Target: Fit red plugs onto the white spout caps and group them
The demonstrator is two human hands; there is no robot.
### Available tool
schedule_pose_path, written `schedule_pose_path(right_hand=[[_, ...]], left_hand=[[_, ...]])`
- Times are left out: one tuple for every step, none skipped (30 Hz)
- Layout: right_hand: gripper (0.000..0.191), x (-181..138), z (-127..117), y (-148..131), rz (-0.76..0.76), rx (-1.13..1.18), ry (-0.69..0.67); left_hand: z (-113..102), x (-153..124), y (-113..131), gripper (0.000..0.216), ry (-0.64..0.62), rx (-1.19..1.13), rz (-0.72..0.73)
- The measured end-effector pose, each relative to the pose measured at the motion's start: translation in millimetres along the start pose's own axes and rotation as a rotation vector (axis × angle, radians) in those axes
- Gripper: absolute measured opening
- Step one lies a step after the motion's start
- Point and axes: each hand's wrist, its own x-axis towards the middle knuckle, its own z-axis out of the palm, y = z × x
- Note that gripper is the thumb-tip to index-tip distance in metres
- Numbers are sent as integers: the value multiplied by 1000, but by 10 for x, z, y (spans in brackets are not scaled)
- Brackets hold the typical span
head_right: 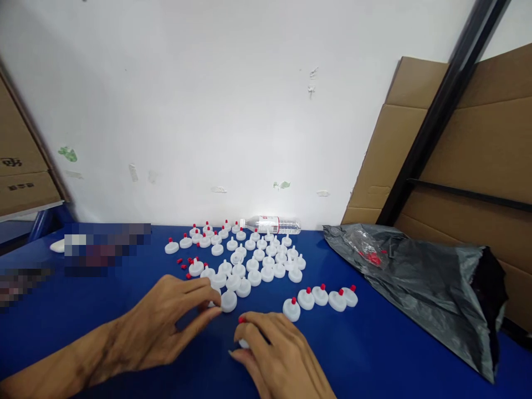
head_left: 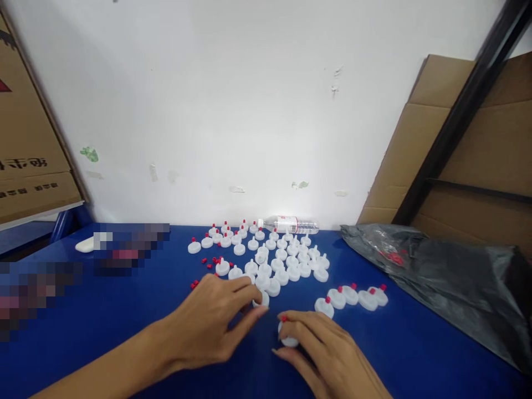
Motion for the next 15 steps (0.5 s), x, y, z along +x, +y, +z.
schedule_pose_path(right_hand=[[29,-22,-17,45,13,-35,-3],[29,-42,-35,91,24,-77,-13],[28,-60,-52,134,32,-126,-27],[28,-73,-69,172,39,-180,-43],[27,-83,-85,203,42,-235,-56],[26,-88,-99,226,48,-284,-65],[25,-90,-110,240,53,-324,-67],[26,-91,-117,249,56,-353,-68],[27,-90,-120,253,51,-370,-71],[29,-91,-120,258,39,-379,-80],[30,-95,-117,266,23,-382,-93],[29,-102,-112,280,4,-385,-109],[28,-113,-108,299,-11,-392,-123],[27,-127,-105,324,-16,-403,-132],[26,-140,-106,351,-11,-420,-129]], left_hand=[[-64,15,-65,20,-45,17,2],[-131,29,-131,24,-105,40,-6],[-198,40,-194,23,-183,52,-16],[-262,46,-251,22,-232,61,-52],[-321,46,-300,20,-275,59,-93],[-373,41,-339,17,-305,49,-132],[-417,30,-369,14,-324,33,-170],[-451,14,-392,11,-341,13,-201],[-477,-6,-409,8,-351,-8,-226],[-493,-27,-422,8,-369,-28,-245],[-502,-49,-434,9,-393,-49,-259],[-505,-70,-445,12,-420,-67,-271],[-502,-89,-457,15,-444,-80,-282],[-495,-106,-469,18,-460,-91,-292],[-484,-121,-482,19,-469,-100,-296]])
